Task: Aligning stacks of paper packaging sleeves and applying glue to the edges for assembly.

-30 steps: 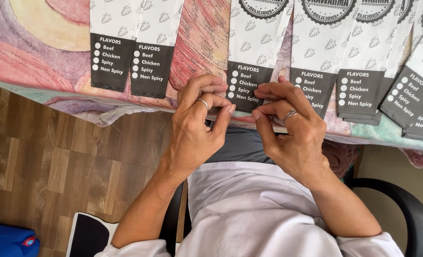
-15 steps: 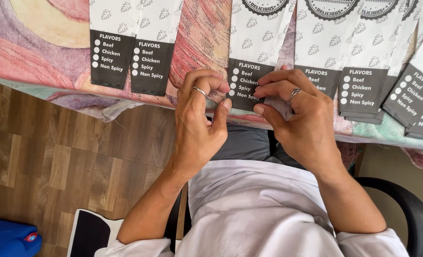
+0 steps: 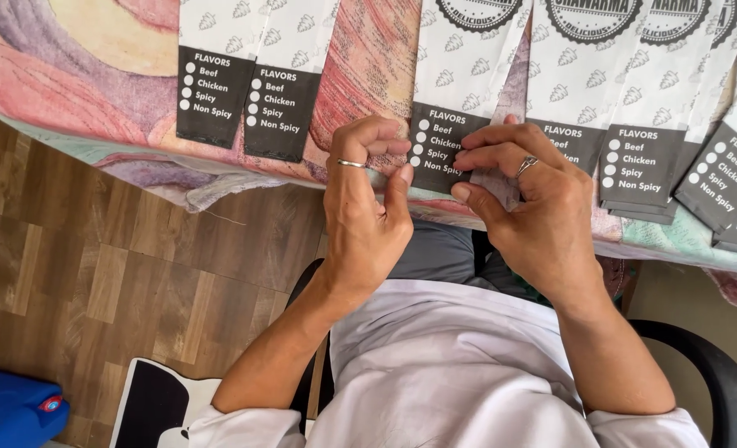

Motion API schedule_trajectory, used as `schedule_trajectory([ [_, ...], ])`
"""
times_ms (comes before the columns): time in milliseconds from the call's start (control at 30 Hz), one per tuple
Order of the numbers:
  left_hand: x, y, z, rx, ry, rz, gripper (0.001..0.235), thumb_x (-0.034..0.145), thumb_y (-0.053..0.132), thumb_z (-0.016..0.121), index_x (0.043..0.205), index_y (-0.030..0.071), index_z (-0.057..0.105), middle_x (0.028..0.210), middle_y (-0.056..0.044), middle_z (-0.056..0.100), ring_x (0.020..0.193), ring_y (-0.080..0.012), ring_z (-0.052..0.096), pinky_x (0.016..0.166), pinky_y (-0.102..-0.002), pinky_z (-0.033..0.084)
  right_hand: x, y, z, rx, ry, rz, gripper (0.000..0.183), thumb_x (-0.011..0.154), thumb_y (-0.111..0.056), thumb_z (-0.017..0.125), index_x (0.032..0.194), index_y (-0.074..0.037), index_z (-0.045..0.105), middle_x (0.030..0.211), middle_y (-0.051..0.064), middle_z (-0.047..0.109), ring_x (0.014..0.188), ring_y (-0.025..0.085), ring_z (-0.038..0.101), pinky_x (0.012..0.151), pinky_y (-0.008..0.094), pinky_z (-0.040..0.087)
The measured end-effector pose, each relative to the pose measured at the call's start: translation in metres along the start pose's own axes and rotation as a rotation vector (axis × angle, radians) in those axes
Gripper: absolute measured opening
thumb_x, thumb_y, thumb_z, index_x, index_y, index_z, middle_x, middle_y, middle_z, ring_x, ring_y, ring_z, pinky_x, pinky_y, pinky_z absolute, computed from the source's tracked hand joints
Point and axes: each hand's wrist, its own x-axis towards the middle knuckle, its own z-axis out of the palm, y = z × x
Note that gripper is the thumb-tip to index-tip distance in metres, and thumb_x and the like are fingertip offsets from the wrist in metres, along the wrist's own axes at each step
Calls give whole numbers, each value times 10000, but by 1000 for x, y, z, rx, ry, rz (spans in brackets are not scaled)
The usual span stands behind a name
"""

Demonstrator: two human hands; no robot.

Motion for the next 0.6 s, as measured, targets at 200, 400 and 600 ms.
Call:
schedule_trajectory([
  [200, 6, -19, -20, 324, 163, 233, 320, 967, -173, 516, 1225, -3, 599, 1262, -159, 644, 1223, -284, 597, 1094, -401, 427, -2, 1, 2, 13, 5, -114, 160, 942, 69, 761, 1081, 55, 683, 1185, 222, 667, 1104, 316, 666, 1275, 525, 379],
  [400, 12, -31, -24, 664, 78, 69, 371, 1095, 259, 554, 1356, 5, 490, 1493, -230, 524, 1447, -392, 453, 1238, -604, 325, -5, -4, -7, -66, -38, -179, 191, 1000, 77, 653, 1190, 62, 634, 1374, 232, 602, 1295, 357, 624, 1291, 520, 366],
  [600, -3, -11, 13, 536, -70, 142, 445, 1083, 398, 433, 1344, 42, 492, 1465, -196, 570, 1422, -380, 489, 1211, -601, 388, -25, 1, -35, -239, 3, -68, 246, 951, 43, 772, 1186, 25, 701, 1350, 193, 685, 1247, 320, 679, 1081, 420, 540],
])
